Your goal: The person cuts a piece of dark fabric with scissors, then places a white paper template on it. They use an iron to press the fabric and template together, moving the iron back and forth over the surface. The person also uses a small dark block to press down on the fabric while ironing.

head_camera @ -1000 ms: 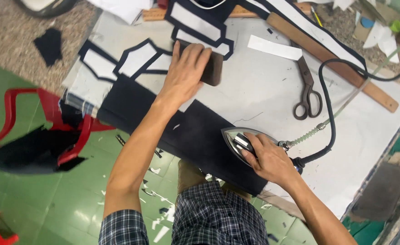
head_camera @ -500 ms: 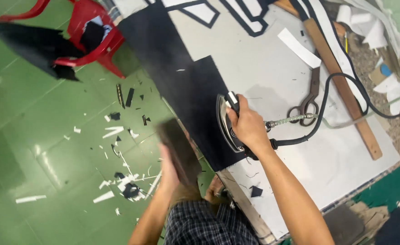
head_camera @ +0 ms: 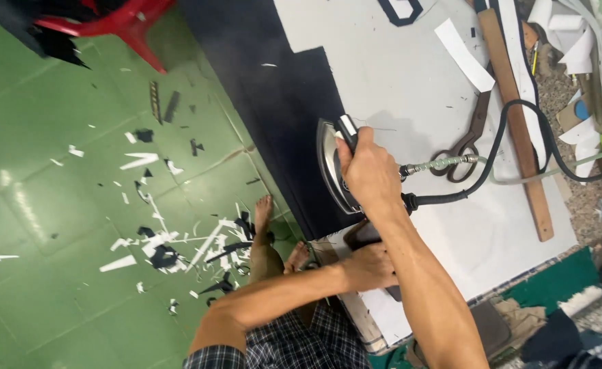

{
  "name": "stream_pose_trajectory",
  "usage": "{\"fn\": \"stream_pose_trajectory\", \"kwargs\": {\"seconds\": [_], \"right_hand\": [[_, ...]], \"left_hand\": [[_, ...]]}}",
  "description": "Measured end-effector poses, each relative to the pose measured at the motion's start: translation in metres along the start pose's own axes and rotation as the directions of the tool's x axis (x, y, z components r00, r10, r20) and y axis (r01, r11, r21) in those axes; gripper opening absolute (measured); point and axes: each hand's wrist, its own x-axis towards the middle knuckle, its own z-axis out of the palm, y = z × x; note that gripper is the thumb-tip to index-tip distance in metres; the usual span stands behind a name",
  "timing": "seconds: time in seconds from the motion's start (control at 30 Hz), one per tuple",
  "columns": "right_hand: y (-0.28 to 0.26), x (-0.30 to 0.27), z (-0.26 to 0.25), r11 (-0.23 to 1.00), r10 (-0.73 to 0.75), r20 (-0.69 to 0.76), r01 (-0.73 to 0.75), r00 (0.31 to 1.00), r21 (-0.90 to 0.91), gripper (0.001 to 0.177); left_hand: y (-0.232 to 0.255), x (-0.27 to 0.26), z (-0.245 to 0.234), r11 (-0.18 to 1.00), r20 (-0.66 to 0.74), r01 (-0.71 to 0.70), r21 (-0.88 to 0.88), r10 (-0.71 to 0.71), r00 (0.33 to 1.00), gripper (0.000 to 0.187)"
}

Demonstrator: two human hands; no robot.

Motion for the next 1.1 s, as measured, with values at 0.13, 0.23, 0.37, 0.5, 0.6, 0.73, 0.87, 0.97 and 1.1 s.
{"fn": "stream_pose_trajectory", "kwargs": {"seconds": [0.13,0.23,0.37,0.5,0.6,0.73,0.87,0.97,1.1], "right_hand": [[0.001,0.018,0.007,0.992,-0.041,0.015,0.043,0.999,-0.115,0.052],[-0.003,0.027,0.004,0.985,-0.116,-0.034,0.111,0.993,-0.131,0.047],[-0.006,0.034,0.005,0.974,-0.172,-0.097,0.154,0.980,-0.164,0.046],[-0.008,0.042,0.006,0.964,-0.214,-0.131,0.188,0.968,-0.190,0.045],[-0.013,0.048,0.002,0.969,-0.188,-0.075,0.172,0.979,-0.178,0.047],[-0.018,0.053,-0.001,0.964,-0.197,-0.068,0.180,0.978,-0.194,0.046],[-0.022,0.051,-0.006,0.973,-0.175,-0.067,0.162,0.982,-0.163,0.045],[-0.022,0.051,-0.006,0.976,-0.170,-0.062,0.159,0.984,-0.150,0.045],[-0.019,0.050,-0.008,0.982,-0.173,-0.053,0.167,0.984,-0.093,0.050]], "left_hand": [[-0.013,0.013,-0.041,0.998,-0.049,-0.008,0.068,0.011,0.999,0.021],[-0.023,0.021,-0.051,0.994,-0.010,0.007,0.109,-0.005,1.000,0.029],[-0.027,0.023,-0.075,0.996,-0.004,0.026,0.083,-0.026,1.000,0.026],[-0.029,0.026,-0.104,0.999,0.108,-0.030,0.026,0.027,0.994,0.017],[-0.028,0.037,-0.128,0.999,0.094,-0.031,-0.017,0.032,0.995,0.018],[-0.028,0.044,-0.166,0.999,0.057,-0.039,-0.030,0.041,0.998,0.018],[-0.029,0.039,-0.146,0.996,-0.013,-0.064,-0.061,0.063,0.998,0.017],[-0.024,0.042,-0.138,0.997,-0.137,-0.073,0.003,0.073,0.988,0.012],[-0.010,0.013,-0.065,0.997,-0.201,-0.002,0.075,0.017,0.979,0.017]]}}
